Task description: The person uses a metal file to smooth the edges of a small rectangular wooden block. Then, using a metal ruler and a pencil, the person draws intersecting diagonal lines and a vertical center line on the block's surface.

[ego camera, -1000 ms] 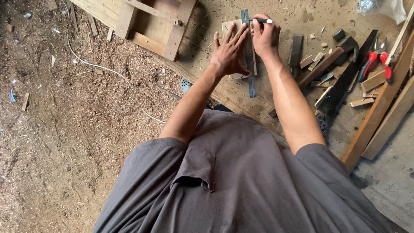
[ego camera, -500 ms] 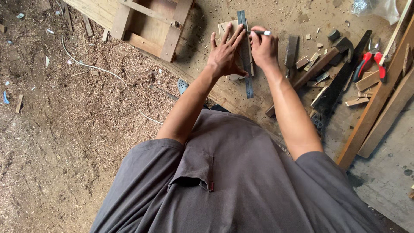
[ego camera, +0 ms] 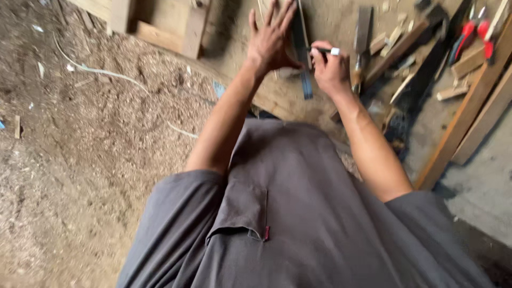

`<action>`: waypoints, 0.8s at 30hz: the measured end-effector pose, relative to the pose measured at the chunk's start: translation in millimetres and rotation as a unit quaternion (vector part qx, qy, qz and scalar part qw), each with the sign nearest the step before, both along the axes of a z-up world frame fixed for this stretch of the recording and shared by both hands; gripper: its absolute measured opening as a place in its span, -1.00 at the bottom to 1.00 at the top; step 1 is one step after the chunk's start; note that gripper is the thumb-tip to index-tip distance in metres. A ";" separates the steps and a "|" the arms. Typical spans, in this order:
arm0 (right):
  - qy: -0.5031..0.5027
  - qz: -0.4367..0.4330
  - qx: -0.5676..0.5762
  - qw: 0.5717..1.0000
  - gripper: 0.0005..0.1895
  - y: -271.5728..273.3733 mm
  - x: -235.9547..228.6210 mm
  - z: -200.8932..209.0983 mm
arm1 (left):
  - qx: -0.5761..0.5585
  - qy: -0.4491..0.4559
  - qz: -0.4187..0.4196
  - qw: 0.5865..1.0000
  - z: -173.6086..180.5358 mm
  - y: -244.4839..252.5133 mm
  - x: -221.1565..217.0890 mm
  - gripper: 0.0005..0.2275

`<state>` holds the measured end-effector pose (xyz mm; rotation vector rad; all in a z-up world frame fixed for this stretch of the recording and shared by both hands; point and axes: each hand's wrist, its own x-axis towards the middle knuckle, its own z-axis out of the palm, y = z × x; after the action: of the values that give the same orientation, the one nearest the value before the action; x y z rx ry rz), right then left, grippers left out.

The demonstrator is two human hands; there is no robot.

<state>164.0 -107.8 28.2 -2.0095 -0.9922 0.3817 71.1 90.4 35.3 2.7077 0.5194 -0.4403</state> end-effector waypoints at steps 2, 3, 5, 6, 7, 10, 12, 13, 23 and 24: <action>-0.013 0.011 -0.002 1.000 -0.91 -6.3 -10.9 2.3 | -0.010 0.029 0.002 1.000 -4.5 -2.9 -1.4 0.33; -0.021 0.015 0.002 1.000 -0.90 -7.9 -10.9 6.5 | -0.010 0.038 0.005 0.999 -3.4 0.0 0.0 0.33; -0.010 0.018 0.007 1.000 -0.89 -9.7 -14.5 12.8 | -0.008 0.018 0.007 1.000 0.8 2.3 -2.5 0.31; 0.008 0.017 0.008 1.000 -0.89 -12.8 -17.7 14.9 | -0.007 0.007 0.008 1.000 2.6 2.8 -1.1 0.31; 0.025 0.016 0.009 1.000 -0.89 -15.5 -18.7 16.8 | -0.007 0.001 0.010 1.000 4.3 2.9 1.0 0.32; 0.007 0.017 -0.030 0.999 -0.90 -21.5 -20.6 15.8 | -0.013 -0.001 0.015 1.000 6.3 1.0 0.7 0.35; -0.017 0.027 -0.025 0.999 -0.90 -24.6 -21.6 12.5 | -0.021 0.013 0.017 1.000 8.0 1.1 -0.8 0.34; -0.031 0.032 -0.022 0.999 -0.89 -25.7 -19.4 10.1 | -0.020 0.018 0.015 1.000 9.2 1.2 -0.5 0.35; -0.074 -0.051 0.061 0.994 -0.85 -25.7 -40.0 -8.4 | -0.029 -0.010 0.040 0.999 -6.2 -1.1 -5.2 0.21; -0.083 -0.069 0.011 0.994 -0.89 -29.5 -48.0 -4.3 | -0.038 -0.045 0.062 0.996 -14.9 -3.6 -9.2 0.14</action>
<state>116.0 -137.3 23.9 -2.1008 -0.9456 0.1301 61.9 86.8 20.5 2.5913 0.6289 -0.2975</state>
